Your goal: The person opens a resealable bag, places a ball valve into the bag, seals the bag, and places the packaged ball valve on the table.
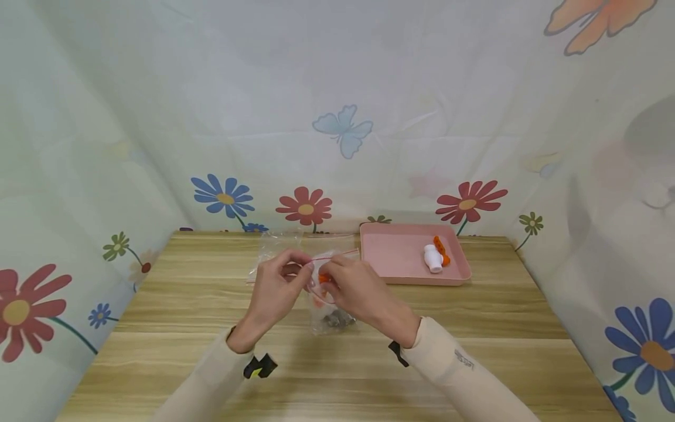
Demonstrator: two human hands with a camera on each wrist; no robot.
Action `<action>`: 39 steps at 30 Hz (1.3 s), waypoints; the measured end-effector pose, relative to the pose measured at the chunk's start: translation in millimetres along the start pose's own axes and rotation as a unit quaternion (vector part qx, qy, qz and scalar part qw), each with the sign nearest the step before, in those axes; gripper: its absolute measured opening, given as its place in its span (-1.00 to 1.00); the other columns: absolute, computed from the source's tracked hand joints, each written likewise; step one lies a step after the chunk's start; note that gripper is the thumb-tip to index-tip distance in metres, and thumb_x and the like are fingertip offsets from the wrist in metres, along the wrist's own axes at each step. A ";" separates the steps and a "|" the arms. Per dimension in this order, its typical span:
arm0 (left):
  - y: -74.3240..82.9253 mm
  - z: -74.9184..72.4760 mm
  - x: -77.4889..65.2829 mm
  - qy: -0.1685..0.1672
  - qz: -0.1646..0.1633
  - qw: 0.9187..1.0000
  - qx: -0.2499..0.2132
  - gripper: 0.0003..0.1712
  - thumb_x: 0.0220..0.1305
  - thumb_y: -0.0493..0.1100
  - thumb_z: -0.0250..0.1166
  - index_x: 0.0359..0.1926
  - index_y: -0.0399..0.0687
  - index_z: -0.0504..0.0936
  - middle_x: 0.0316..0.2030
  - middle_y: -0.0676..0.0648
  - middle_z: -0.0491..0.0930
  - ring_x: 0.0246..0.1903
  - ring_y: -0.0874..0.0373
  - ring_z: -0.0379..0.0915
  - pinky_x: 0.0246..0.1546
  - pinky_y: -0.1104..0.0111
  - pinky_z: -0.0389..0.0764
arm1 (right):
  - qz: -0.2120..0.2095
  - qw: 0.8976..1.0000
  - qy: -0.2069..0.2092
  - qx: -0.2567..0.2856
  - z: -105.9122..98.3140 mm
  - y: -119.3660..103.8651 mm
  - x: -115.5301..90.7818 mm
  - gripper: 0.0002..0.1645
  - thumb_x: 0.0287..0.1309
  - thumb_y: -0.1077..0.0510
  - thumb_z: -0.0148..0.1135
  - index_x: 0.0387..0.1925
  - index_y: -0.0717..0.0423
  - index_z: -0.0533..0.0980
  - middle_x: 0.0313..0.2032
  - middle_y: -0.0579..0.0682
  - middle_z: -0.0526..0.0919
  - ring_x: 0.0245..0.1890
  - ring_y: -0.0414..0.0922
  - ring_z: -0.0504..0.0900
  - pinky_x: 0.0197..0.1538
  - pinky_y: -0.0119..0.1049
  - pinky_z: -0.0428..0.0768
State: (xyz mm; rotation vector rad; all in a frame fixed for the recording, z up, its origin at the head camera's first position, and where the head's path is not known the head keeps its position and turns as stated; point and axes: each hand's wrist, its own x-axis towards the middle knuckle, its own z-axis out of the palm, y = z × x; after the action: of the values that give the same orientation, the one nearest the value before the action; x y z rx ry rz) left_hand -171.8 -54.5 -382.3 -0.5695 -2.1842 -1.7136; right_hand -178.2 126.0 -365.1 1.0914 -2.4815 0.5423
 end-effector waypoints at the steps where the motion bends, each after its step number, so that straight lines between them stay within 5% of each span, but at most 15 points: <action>1: -0.1 0.0 0.1 0.004 -0.002 1.000 -0.001 -0.92 0.29 -0.33 0.25 -0.22 -0.26 0.61 -0.32 -0.14 0.66 -0.44 0.12 0.68 -0.46 0.44 0.68 | 0.001 1.000 -0.006 -0.003 0.9 0.5 0.8 -0.82 0.04 0.28 0.44 -0.27 0.12 0.64 -0.38 -0.08 0.65 -0.44 -0.25 0.58 -0.35 -0.43 0.59; 10: 0.4 -1.3 1.3 0.044 -0.015 0.999 -0.010 -0.92 0.30 -0.30 0.24 -0.21 -0.21 0.62 -0.31 -0.19 0.68 -0.38 0.07 0.70 -0.39 0.42 0.69 | 0.000 1.000 -0.023 0.008 -0.6 2.2 4.9 -0.88 0.13 0.26 0.38 -0.26 0.08 0.66 -0.38 -0.09 0.70 -0.43 -0.24 0.63 -0.32 -0.41 0.61; 19: 3.8 -5.8 2.3 0.064 -0.027 0.997 -0.033 -0.90 0.30 -0.30 0.24 -0.18 -0.24 0.61 -0.28 -0.20 0.66 -0.33 0.04 0.73 -0.39 0.39 0.70 | -0.008 0.997 -0.023 0.078 -22.4 3.0 2.6 -0.91 0.26 0.18 0.27 -0.23 0.02 0.66 -0.45 -0.19 0.66 -0.50 -0.37 0.49 -0.38 -0.45 0.50; 30: 6.0 -9.4 4.9 0.109 -0.031 0.988 -0.106 -0.89 0.28 -0.38 0.24 -0.17 -0.33 0.57 -0.26 -0.28 0.60 -0.43 0.21 0.68 -0.37 0.30 0.72 | -0.019 0.989 0.139 0.044 -26.7 0.2 -9.2 -0.90 0.08 0.20 0.40 -0.43 0.00 0.59 -0.50 -0.18 0.58 -0.51 -0.27 0.50 -0.41 -0.40 0.52; 39: 8.4 -11.9 3.6 0.146 -0.006 0.982 -0.121 -0.85 0.32 -0.37 0.21 -0.13 -0.37 0.50 -0.21 -0.28 0.55 -0.40 0.28 0.66 -0.31 0.35 0.71 | 0.059 0.993 0.105 0.012 -24.6 -6.8 -11.8 -0.81 0.06 0.00 0.45 -0.40 0.00 0.64 -0.49 -0.18 0.64 -0.53 -0.27 0.50 -0.41 -0.43 0.51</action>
State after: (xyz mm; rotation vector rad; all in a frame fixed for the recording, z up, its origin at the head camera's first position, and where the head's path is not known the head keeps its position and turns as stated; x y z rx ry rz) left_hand -171.0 -63.9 -370.7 -0.3347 -1.7967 -1.9467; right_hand -161.2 141.0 -348.4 0.8520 -2.3699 0.6868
